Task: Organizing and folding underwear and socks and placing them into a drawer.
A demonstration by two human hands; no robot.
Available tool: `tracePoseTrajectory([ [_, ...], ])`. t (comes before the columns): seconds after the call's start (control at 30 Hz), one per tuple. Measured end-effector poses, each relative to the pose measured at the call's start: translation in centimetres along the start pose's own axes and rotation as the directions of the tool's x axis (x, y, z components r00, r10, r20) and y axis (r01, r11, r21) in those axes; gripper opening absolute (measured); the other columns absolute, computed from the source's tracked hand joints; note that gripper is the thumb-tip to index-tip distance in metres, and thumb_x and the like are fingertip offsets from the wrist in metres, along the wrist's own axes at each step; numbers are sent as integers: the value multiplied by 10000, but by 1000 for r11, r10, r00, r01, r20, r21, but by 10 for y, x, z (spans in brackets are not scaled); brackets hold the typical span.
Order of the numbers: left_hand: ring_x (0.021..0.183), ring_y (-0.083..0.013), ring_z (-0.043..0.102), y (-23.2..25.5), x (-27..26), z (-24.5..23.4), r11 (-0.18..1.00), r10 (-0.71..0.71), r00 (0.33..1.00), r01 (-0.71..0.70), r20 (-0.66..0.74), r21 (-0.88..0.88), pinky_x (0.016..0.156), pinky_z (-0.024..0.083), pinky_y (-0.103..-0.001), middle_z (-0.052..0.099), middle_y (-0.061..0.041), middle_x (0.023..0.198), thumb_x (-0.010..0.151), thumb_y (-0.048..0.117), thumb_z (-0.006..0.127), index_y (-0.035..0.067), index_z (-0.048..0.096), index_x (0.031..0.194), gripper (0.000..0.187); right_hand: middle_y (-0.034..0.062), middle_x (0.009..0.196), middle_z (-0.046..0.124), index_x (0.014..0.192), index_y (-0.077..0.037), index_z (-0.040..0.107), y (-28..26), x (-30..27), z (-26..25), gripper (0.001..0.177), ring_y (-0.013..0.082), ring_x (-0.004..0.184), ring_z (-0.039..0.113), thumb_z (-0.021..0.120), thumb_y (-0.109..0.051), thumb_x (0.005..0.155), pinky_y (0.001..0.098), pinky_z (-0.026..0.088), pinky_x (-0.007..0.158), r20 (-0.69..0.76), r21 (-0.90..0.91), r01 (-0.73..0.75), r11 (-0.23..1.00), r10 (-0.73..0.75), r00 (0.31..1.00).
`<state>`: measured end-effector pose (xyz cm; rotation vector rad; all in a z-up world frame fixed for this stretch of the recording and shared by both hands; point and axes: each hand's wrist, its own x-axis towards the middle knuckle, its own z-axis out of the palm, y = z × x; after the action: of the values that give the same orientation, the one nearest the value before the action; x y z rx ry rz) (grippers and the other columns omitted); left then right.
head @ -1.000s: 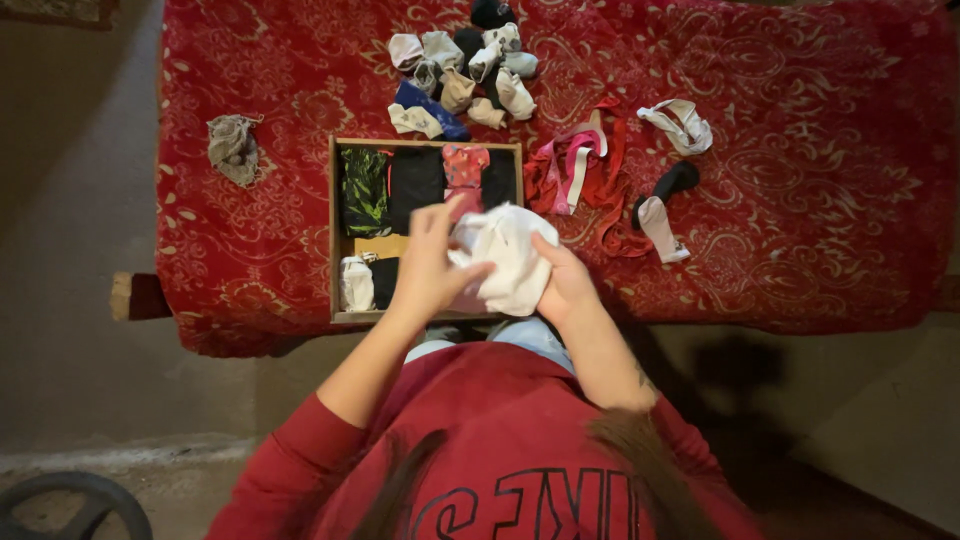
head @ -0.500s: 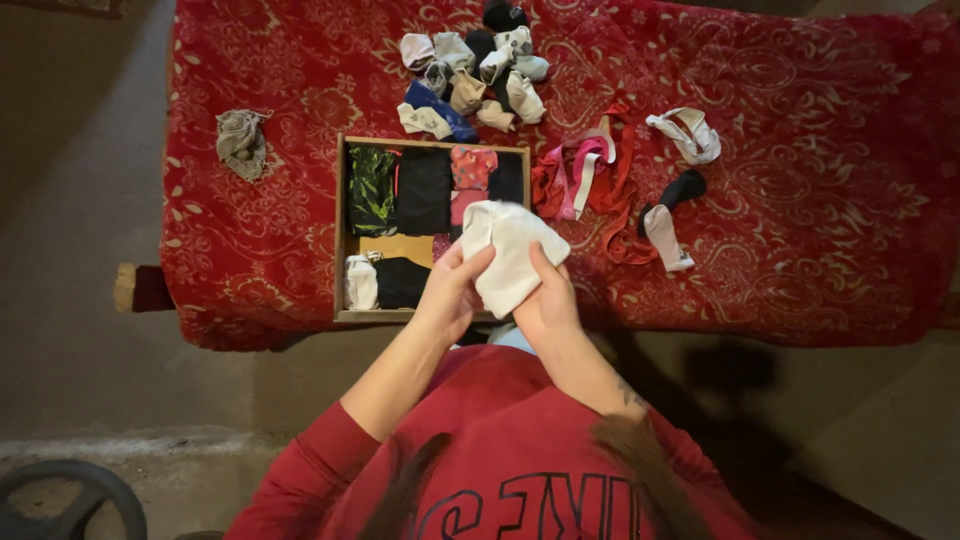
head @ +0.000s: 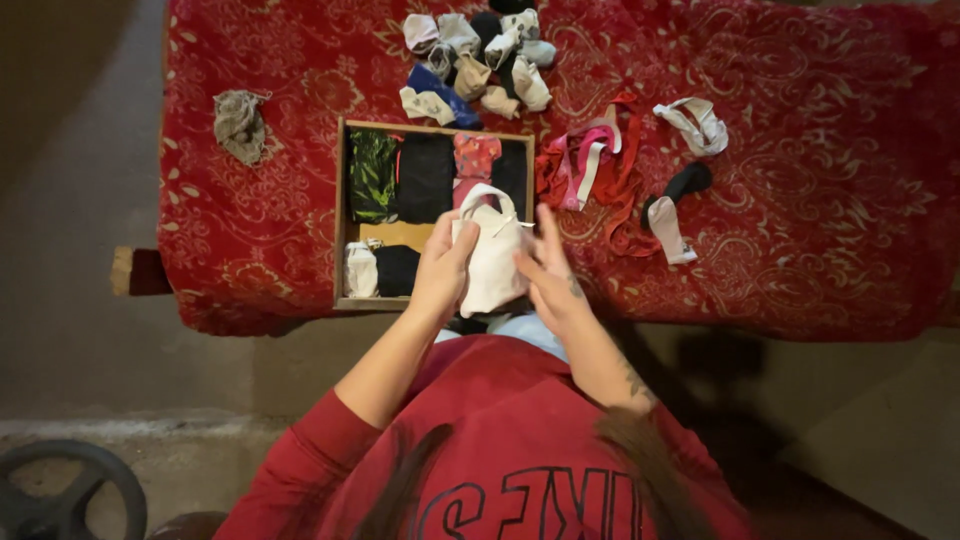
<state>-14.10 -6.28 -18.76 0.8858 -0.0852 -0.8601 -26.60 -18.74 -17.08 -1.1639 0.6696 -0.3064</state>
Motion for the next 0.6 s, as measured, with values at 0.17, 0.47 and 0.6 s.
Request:
tracePoseTrajectory([
  [0.17,1037,-171,662,34,-14,25,977,4,1000,1,-25,213,899,547,-330,646,-126,1230,880,141,719,94,302,1503,751,129,1564,391,1648,-176,136,9,2,14,911,258,1381,465,673,-100,917,414,423,1111,101,422,-209,882,183,978],
  [0.47,1003,-130,637,37,-21,17,765,30,996,-76,82,639,866,513,-307,702,-90,1162,746,193,907,-11,568,1376,744,228,1636,349,1647,-48,162,7,-9,27,986,301,1503,390,759,33,867,389,339,1236,-144,-259,367,894,-411,900],
  [0.6,754,-62,597,38,-24,20,853,-173,985,138,23,504,644,488,-253,734,-12,938,884,225,784,9,733,1193,380,229,1673,267,1641,-34,154,23,-4,19,969,316,1506,371,730,4,863,400,343,1224,-197,-201,335,921,-373,907],
])
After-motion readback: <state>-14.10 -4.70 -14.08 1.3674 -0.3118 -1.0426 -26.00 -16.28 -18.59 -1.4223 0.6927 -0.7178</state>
